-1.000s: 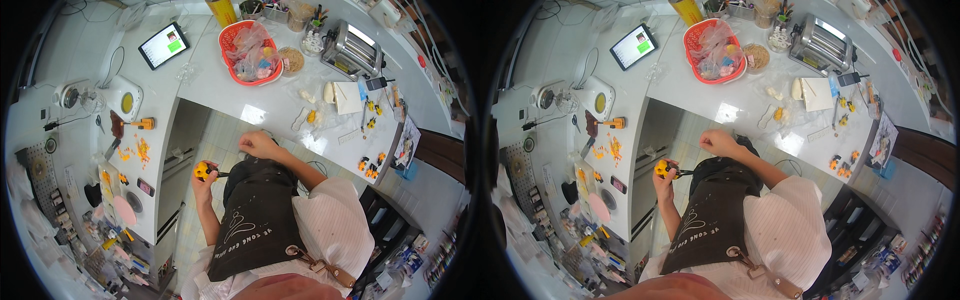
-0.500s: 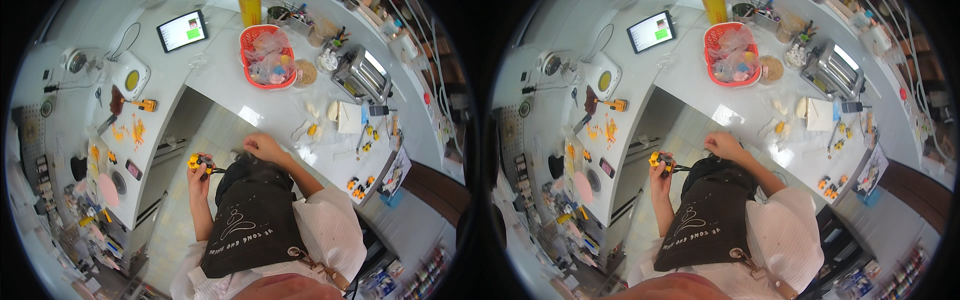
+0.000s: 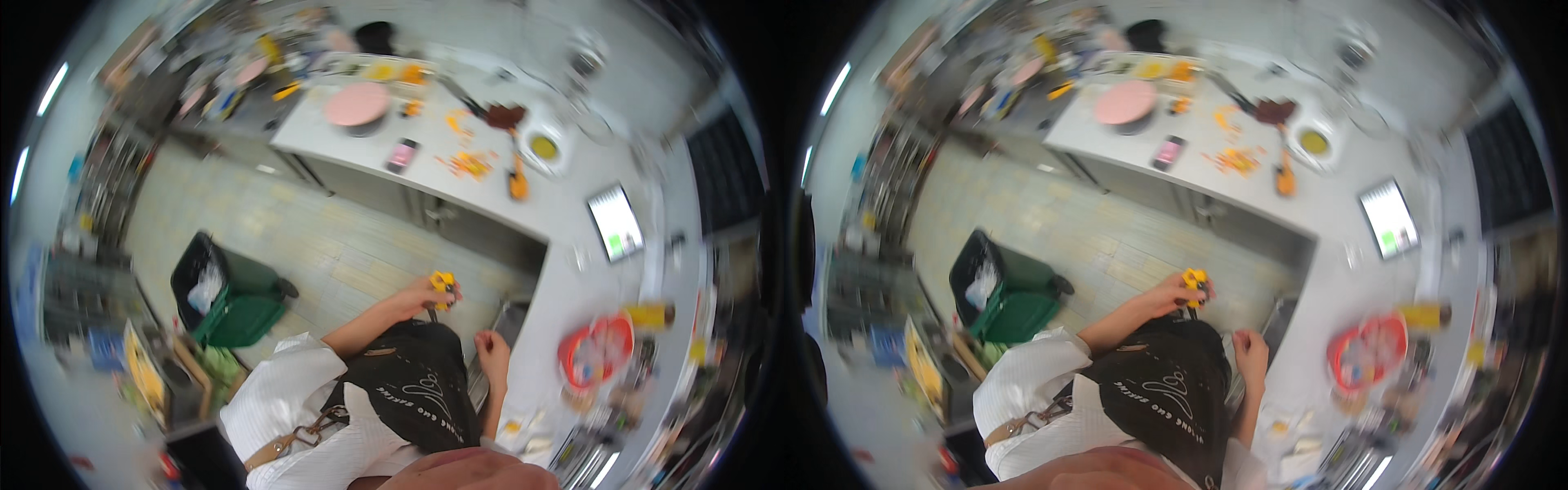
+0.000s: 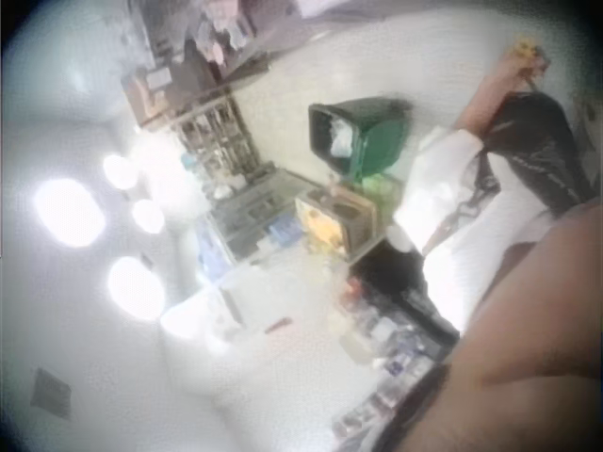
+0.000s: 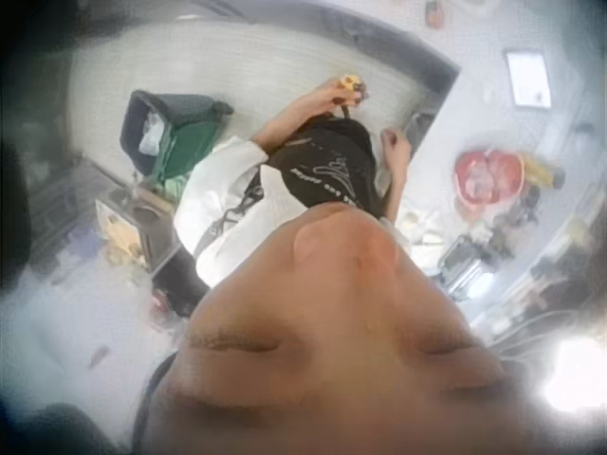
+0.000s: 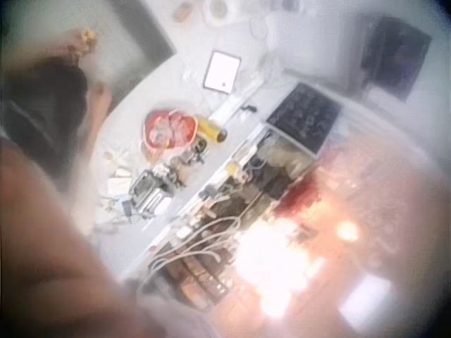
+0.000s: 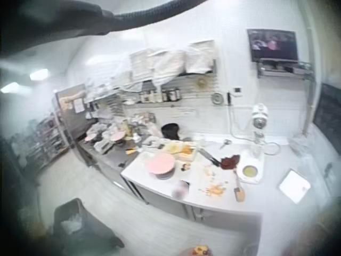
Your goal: The person assembles small yellow toy vehicles by applying hot glue to wheels and attaching them to the chassis. They handle each toy one at a time, using a glue gun and small tools to secure parts, then place the finished units on the table.
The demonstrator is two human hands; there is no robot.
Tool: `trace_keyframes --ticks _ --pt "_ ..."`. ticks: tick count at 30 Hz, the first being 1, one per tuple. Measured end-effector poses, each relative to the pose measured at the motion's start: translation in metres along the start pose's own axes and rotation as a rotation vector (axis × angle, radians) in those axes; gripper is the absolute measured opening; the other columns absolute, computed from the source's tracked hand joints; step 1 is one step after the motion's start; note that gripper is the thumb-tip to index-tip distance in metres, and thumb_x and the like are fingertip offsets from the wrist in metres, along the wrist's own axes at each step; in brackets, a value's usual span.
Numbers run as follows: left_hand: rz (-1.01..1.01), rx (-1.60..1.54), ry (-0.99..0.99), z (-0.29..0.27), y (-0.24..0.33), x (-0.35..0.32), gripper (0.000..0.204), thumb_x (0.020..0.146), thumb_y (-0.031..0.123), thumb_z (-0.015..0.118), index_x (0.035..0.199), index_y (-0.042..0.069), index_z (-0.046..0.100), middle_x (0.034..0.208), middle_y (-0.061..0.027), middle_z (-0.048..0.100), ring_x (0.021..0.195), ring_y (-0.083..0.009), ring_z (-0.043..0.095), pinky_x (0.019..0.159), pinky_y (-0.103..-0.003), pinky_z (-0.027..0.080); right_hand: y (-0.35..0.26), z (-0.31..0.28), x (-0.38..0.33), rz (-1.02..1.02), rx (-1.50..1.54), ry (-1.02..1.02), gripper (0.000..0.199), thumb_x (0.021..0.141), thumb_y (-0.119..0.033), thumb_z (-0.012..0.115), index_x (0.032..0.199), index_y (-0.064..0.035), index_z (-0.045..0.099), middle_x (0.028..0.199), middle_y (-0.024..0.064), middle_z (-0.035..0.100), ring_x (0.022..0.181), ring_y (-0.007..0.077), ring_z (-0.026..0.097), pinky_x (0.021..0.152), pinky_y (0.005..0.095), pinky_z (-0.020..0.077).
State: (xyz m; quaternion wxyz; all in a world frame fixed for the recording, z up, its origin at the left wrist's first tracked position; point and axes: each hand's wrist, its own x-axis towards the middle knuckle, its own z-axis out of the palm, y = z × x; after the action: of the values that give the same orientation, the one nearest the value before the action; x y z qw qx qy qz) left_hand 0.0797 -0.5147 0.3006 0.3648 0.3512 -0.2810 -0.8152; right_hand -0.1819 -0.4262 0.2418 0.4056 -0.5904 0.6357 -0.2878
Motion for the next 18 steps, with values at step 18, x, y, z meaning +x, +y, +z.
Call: trace_keyframes --ticks 18 --pt "0.417 -0.206 0.326 -0.311 0.148 -0.198 0.041 0.085 0.01 0.071 0.123 0.004 0.056 0.114 -0.0068 0.061 0.11 -0.016 0.058 0.089 -0.031 0.049 -0.266 0.353 0.178 -0.331 -0.185 -0.926 0.024 0.085 -0.021 0.07 0.1 -0.0027 0.068 0.089 0.012 0.07 0.076 0.0197 0.067 0.071 0.0318 0.0523"
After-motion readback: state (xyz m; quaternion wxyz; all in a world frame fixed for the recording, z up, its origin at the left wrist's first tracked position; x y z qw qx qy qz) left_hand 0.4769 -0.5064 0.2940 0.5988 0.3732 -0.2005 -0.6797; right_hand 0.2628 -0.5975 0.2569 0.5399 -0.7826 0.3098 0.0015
